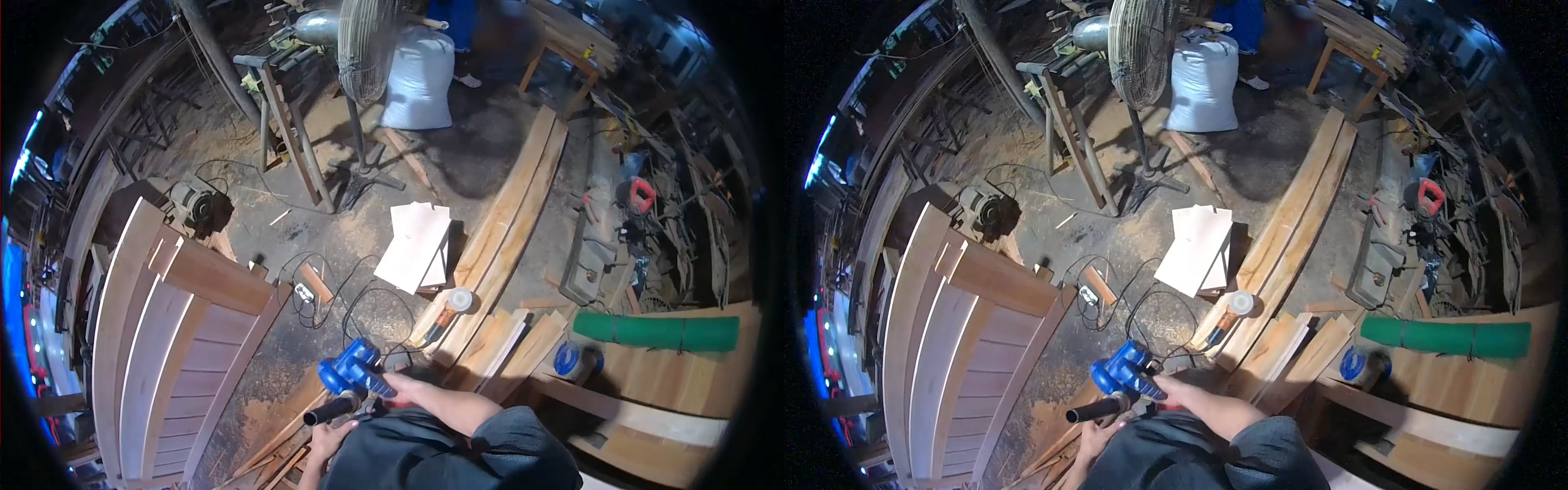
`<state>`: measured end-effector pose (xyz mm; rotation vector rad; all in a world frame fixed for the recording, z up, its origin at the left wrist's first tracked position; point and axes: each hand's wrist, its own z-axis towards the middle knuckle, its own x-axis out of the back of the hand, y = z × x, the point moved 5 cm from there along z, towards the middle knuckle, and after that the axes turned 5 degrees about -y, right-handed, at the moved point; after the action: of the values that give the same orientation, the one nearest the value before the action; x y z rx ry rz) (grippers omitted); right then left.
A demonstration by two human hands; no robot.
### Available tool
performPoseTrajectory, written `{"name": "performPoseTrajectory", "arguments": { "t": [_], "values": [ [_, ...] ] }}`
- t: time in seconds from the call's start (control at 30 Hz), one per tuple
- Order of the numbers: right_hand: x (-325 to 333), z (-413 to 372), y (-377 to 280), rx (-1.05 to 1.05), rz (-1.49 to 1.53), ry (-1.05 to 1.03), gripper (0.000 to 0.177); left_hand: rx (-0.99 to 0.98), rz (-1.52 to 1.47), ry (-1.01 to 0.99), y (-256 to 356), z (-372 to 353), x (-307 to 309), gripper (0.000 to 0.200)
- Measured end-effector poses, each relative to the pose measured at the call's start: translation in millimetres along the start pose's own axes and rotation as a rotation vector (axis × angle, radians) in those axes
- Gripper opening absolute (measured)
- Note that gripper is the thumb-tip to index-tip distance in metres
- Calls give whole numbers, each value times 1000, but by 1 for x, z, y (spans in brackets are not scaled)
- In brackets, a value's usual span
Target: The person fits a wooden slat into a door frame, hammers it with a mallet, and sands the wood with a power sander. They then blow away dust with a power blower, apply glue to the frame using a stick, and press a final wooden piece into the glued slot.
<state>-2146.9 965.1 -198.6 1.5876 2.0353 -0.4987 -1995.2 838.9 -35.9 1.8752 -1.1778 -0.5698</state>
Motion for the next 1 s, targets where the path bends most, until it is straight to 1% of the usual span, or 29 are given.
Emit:
{"name": "performPoseTrajectory", "arguments": {
  "t": [0.03, 0.07, 0.1, 0.13, 0.2, 0.23, 0.27, 0.33, 0.37, 0.4, 0.47, 0.5, 0.53, 0.6, 0.63, 0.67, 0.73, 0.8, 0.83, 0.87, 0.9, 0.93, 1.0],
  "values": [
    [-1, 4, 2, -63, -48, -16, 18, -115, 70, 41, 8, 11, -6, 96],
    [-2, 8, 10, -130, -94, -33, 19, -55, 187, 138, 12, 21, -12, 88],
    [-11, 15, 15, -125, -56, -93, 21, -28, 188, 216, 4, 29, -10, 78],
    [-9, 17, 15, -155, -119, -88, 22, 2, 188, 292, -6, 36, -8, 68],
    [-37, -22, -11, -209, -247, -74, 24, -24, 84, 257, -6, 49, -4, 55],
    [-34, -20, -13, -214, -284, -59, 30, -36, 30, 240, -8, 55, 1, 49],
    [-30, -18, -15, -220, -324, -44, 44, -48, 5, 215, -36, 65, 12, 42],
    [-20, -13, -17, -235, -408, -15, 79, 27, 150, 305, 24, 72, 8, 26],
    [-11, -9, -12, -352, -524, -25, 105, 45, 90, 282, 19, 82, 15, 20],
    [-19, -24, -25, -273, -620, -18, 97, 71, 122, 315, 20, 90, 24, 19],
    [-6, 11, -14, 221, -1061, -238, 87, 218, 76, 223, 28, 106, 36, 18],
    [-32, -27, -43, 390, -1261, -238, 69, 241, 125, 213, 38, 116, 39, 20],
    [-37, -33, -57, 337, -1271, -122, 63, 242, 168, 196, 47, 127, 40, 21],
    [-42, -29, -79, 238, -1302, 97, 53, 335, 140, 153, 38, 150, 38, 32],
    [-33, -16, -91, 332, -1262, 177, 46, 258, -12, 238, 35, 162, 33, 43],
    [-25, 4, -109, 268, -1357, 301, 46, 168, -165, 344, 39, 169, 24, 54],
    [-3, 30, -146, 405, -1256, 402, 45, 286, -126, 378, 42, 167, 13, 65],
    [-6, 37, -196, 492, -1075, 469, 38, 121, 10, 186, -16, 156, 8, 61],
    [39, 83, -214, 663, -1110, 464, 35, 187, 51, 116, -31, 139, 2, 59],
    [36, 79, -242, 596, -1252, 562, 38, 256, 93, 33, -45, 120, -3, 57],
    [29, 72, -268, 510, -1439, 706, 44, 307, 167, -2, -64, 97, -2, 56],
    [42, 80, -291, 391, -1491, 739, 50, 361, 243, -44, -84, 72, 2, 54],
    [78, 95, -332, 442, -1408, 922, 52, 479, 219, -59, -118, 23, 5, 51]
  ]
}}
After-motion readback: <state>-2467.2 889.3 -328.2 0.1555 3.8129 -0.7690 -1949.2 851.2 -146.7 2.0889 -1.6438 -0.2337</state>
